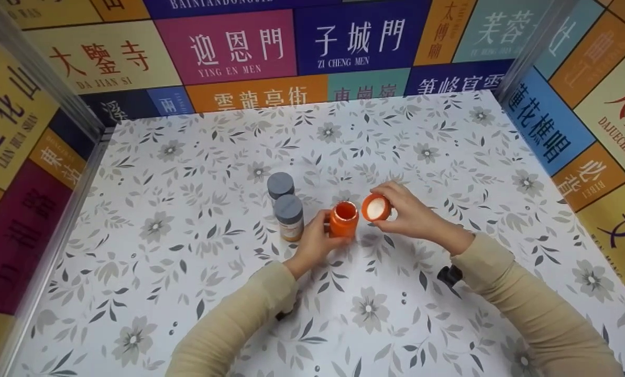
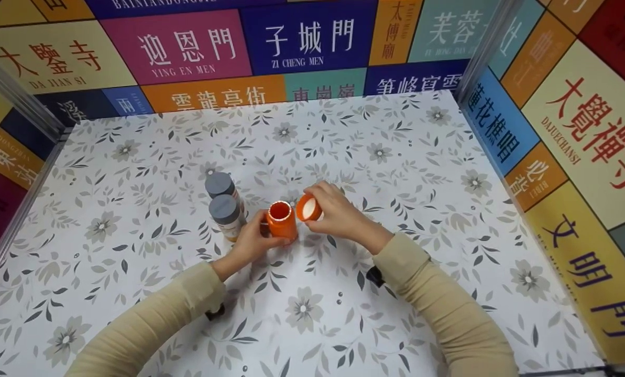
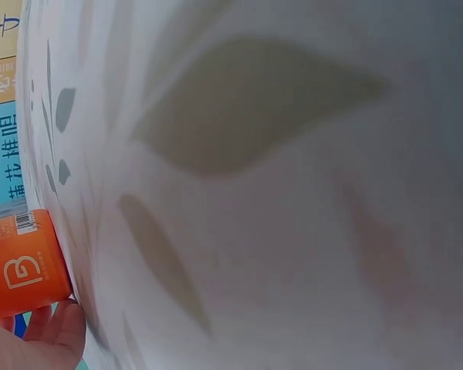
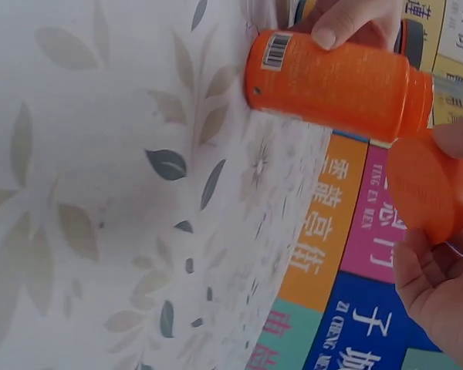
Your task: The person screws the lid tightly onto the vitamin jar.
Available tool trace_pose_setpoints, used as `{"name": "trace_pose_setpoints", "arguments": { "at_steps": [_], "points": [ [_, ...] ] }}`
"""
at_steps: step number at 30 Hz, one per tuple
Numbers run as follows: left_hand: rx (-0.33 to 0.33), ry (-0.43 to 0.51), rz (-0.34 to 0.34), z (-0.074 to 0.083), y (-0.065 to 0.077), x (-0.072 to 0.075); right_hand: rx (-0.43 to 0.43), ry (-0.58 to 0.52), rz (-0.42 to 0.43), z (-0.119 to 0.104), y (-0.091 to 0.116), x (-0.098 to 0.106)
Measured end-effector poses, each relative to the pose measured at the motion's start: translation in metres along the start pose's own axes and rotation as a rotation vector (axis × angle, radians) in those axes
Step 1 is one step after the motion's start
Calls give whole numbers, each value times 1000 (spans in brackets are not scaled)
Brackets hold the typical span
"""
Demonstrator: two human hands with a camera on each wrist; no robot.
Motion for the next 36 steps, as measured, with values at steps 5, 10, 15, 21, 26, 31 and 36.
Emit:
{"name": "trace_pose_setpoints", "arguments": {
  "at_steps": [5, 10, 15, 21, 26, 31, 36],
  "points": [
    [-13, -40, -2, 0, 0, 0, 51, 69, -33, -12, -3, -4],
    [-12, -69, 9, -1, -1, 0, 45, 84, -47, -17, -6, -5],
    [-15, -85, 12, -1, -1, 0, 39, -27, -49, -20, -9, -7],
    [-25, -123, 4, 0, -1, 0, 124, -91, -36, -29, -15, -12],
    [-69, -114, 2, 2, -1, 0, 197, -11, -24, -36, -19, -16],
    [-93, -123, 4, 3, -1, 0, 207, 13, -63, -39, -23, -22],
    [-93, -144, 9, 1, -2, -1, 216, 52, -114, -40, -26, -28]
  ]
}}
Point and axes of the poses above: each hand's wrist, its own y-axis away from the middle knuckle, its own x-axis out of the back of the hand, z = x × y, the point moved 7 cm from there along -y, towards the middle knuckle, and after that the axes turned 3 degrees about -x, right-handed, at the moved point
